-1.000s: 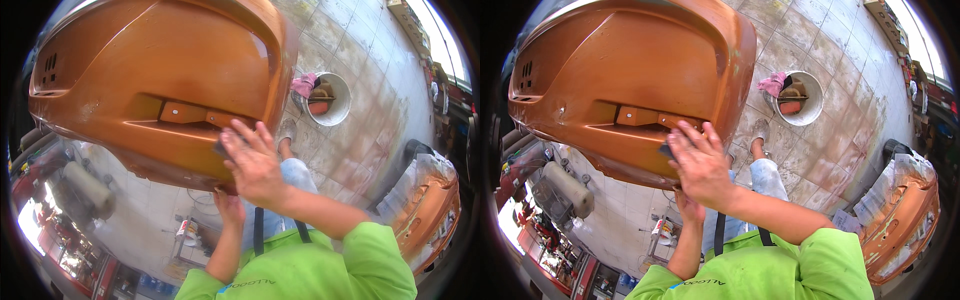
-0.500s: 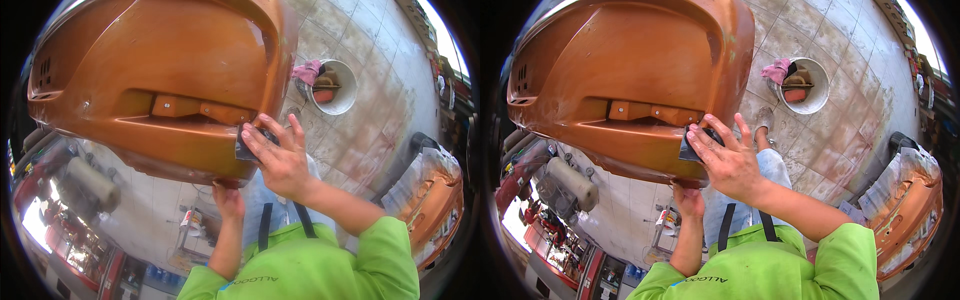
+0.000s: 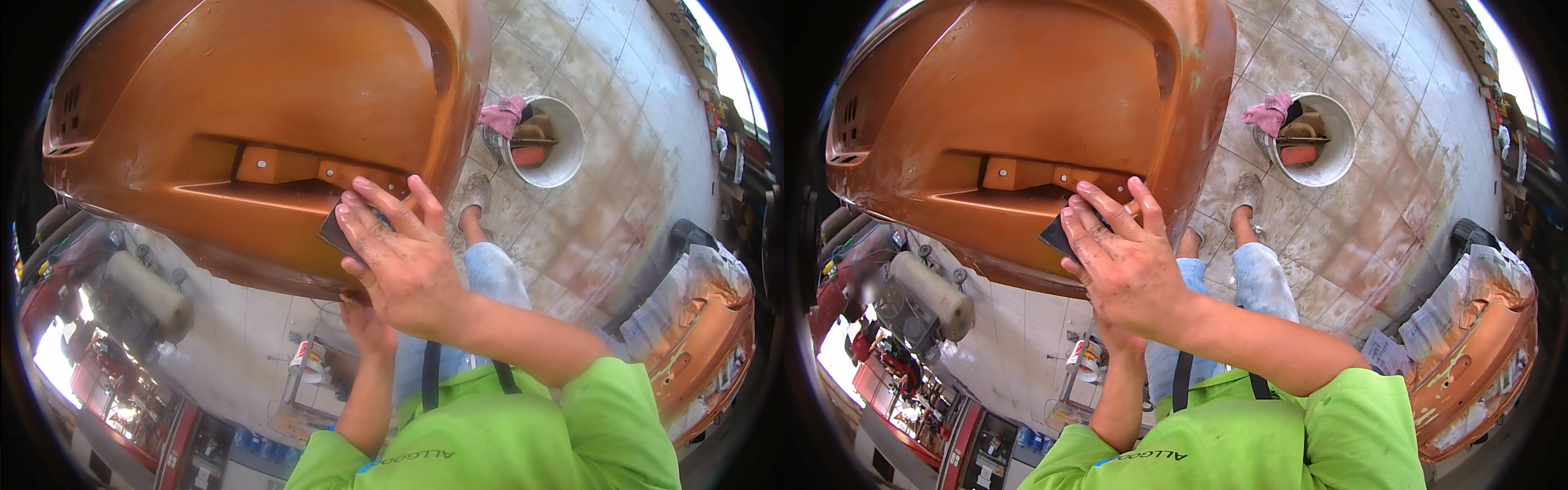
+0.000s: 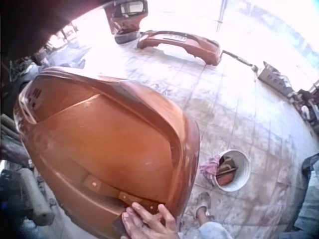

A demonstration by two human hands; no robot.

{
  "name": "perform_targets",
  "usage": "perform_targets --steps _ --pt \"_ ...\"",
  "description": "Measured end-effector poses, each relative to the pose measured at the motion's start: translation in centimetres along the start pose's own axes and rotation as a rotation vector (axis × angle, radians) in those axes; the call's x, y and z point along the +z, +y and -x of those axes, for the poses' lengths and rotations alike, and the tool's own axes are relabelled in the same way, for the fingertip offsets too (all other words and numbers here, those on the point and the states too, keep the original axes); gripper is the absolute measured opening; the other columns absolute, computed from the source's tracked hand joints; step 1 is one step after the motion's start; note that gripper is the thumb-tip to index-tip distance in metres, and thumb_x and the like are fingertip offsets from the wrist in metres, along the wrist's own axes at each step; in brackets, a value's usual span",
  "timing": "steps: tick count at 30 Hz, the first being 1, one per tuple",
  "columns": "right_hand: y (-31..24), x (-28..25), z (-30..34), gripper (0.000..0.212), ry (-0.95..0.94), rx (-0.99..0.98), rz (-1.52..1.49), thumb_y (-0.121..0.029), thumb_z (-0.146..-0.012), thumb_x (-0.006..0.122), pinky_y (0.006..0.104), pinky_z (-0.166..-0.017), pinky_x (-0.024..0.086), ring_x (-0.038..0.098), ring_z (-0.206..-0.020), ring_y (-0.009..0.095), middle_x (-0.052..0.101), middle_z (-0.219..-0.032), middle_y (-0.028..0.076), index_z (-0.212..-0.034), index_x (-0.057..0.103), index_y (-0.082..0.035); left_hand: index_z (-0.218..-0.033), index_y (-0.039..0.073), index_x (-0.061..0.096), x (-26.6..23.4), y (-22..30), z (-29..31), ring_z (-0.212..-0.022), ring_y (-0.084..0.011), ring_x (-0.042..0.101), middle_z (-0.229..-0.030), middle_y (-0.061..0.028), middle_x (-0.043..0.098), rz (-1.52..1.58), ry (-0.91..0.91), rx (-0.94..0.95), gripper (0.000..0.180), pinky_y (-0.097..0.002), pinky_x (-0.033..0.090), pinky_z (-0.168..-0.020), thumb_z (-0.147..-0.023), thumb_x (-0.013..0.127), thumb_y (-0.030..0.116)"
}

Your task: The person sands a brown car bumper with a sanding block, then wipes it with a pink cloth. The bumper is rotated and repositioned to access different areas during sanding and wiping.

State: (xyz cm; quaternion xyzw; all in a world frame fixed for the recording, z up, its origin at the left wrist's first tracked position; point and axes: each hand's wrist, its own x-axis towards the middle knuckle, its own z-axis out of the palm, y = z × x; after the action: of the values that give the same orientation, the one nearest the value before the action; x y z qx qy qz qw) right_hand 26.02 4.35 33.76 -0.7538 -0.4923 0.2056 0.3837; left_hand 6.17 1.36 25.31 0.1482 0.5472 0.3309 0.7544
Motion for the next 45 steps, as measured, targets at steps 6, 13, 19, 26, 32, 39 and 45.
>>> perform_targets --steps 6,13,19,26,32,39,45 --pt "3.2 -2.5 3.2 0.055 -0.156 -0.088 0.335 -0.028 -0.097 0.062 0.0600 -0.125 0.015 0.047 -0.145 0.036 0.059 -0.149 0.015 -0.141 0.058 0.004 -0.143 0.008 0.048 -2.4 -0.6 0.0 -0.110 -0.0202 0.063 -0.126 -0.0062 0.064 -0.084 -0.026 0.102 0.052 -0.0387 0.049 -0.101 -0.106 0.060 0.043" --pt "-8.2 7.4 -9.2 0.059 0.114 -0.153 0.142 -0.030 -0.099 0.058 0.0504 -0.116 0.040 0.056 -0.130 0.042 0.059 -0.136 0.031 -0.137 0.055 0.014 -0.160 0.012 0.029 -7.2 -2.3 0.7 -0.138 -0.0202 0.047 -0.153 -0.0053 0.043 0.006 -0.020 -0.132 0.062 -0.0391 0.047 -0.111 -0.110 0.051 0.043" --pt "-0.1 1.1 0.7 0.058 0.104 -0.092 0.146 -0.002 -0.082 0.069 0.0527 -0.108 0.046 0.063 -0.122 0.041 0.066 -0.133 0.025 -0.138 0.058 0.011 -0.144 0.005 0.046 -1.7 0.2 0.5 -0.128 -0.0203 0.056 -0.139 -0.0074 0.057 0.007 0.031 0.040 0.047 -0.0386 0.046 -0.109 -0.107 0.062 0.028" --pt "-7.7 6.9 -7.4 0.060 0.187 -0.178 0.042 -0.022 -0.093 0.059 0.0533 -0.116 0.040 0.056 -0.130 0.045 0.058 -0.138 0.035 -0.136 0.053 0.020 -0.144 0.005 0.051 -6.1 -1.3 1.6 -0.122 -0.0209 0.059 -0.135 -0.0136 0.061 -1.098 -0.254 0.108 0.048 -0.0382 0.050 -0.103 -0.108 0.054 0.038" --pt "-0.1 2.5 -1.0 0.055 0.093 -0.061 0.132 -0.012 -0.088 0.060 0.0501 -0.117 0.036 0.059 -0.132 0.032 0.064 -0.139 0.021 -0.140 0.058 0.007 -0.141 0.007 0.051 -2.6 0.0 -0.2 -0.122 -0.0204 0.059 -0.132 -0.0049 0.062 -0.088 -0.012 0.017 0.046 -0.0396 0.051 -0.099 -0.105 0.065 0.033" --pt "-1.3 2.1 -0.3 0.058 0.103 0.048 0.044 -0.015 -0.083 0.072 0.0507 -0.122 0.025 0.050 -0.145 0.032 0.062 -0.146 0.017 -0.137 0.063 0.004 -0.148 0.009 0.046 -1.9 -0.8 -0.4 -0.128 -0.0201 0.057 -0.141 -0.0053 0.058 -0.382 0.040 0.031 0.053 -0.0401 0.047 -0.108 -0.107 0.060 0.038" --pt "5.7 -0.1 5.5 0.056 0.071 0.008 0.427 -0.016 -0.089 0.067 0.0590 -0.125 0.010 0.038 -0.153 0.035 0.057 -0.155 0.005 -0.145 0.063 -0.011 -0.146 0.009 0.047 -3.0 0.3 0.2 -0.129 -0.0224 0.057 -0.141 -0.0061 0.058 -0.080 -0.081 0.055 0.054 -0.0428 0.043 -0.113 -0.105 0.061 0.042"
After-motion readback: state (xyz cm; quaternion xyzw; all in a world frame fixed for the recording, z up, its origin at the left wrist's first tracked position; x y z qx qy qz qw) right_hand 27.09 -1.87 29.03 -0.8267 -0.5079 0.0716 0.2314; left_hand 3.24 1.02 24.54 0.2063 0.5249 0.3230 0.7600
